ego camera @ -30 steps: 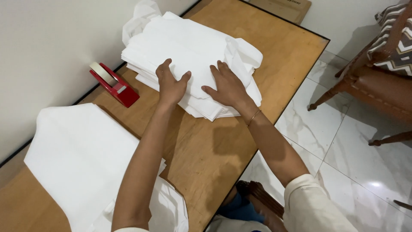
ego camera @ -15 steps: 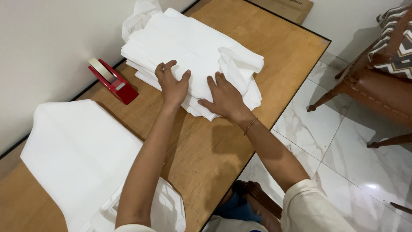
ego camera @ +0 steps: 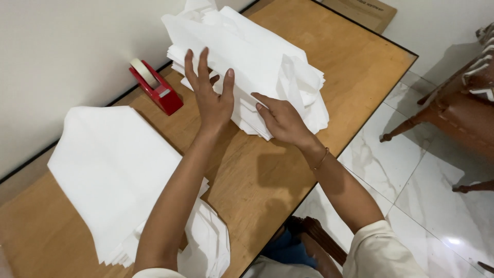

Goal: Folding stacks of white non-woven bags and inserting them into clear plastic packaging sleeves.

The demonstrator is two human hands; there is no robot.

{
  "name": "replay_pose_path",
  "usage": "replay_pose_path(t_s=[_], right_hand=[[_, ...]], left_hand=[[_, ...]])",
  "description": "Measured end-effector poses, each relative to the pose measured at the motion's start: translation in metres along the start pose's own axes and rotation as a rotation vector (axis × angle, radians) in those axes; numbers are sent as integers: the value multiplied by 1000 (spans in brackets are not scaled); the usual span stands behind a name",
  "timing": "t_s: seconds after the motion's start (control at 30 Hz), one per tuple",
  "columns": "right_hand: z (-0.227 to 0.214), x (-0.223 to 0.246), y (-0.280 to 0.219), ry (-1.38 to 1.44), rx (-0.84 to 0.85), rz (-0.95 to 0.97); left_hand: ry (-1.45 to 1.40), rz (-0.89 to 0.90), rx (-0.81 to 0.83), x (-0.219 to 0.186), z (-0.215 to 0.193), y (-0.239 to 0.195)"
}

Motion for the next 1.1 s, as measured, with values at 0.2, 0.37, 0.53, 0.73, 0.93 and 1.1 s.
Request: replay_pose_path(t_s=[0.2,0.37,0.53,0.73,0.93,1.1], right_hand=[[6,43,-2,602,127,120],[24,34,2,1067,61,410],[70,61,1,1557,248,515],[105,72,-29,1616,214,460],[117,112,-68,1237,517,357],[132,104,-88,1374,586,551]], left_hand=[[-144,12,-177,21,-61,6],[-367,-325,-115,55,-118,22],[-475,-592,-2,56,-165,7],[-233,-452,-201,25,-236,1],[11,-594,-291,48,-288,-27],[167,-646,-273,32,-301,-47]])
Point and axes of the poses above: each hand's wrist, its own y-axis towards the middle knuckle, its own z-axis out of the palm, x = y × z, the point moved 8 cm from there along y, towards the middle knuckle, and after that the axes turned 8 degrees about -x, right-handed, at the moved point
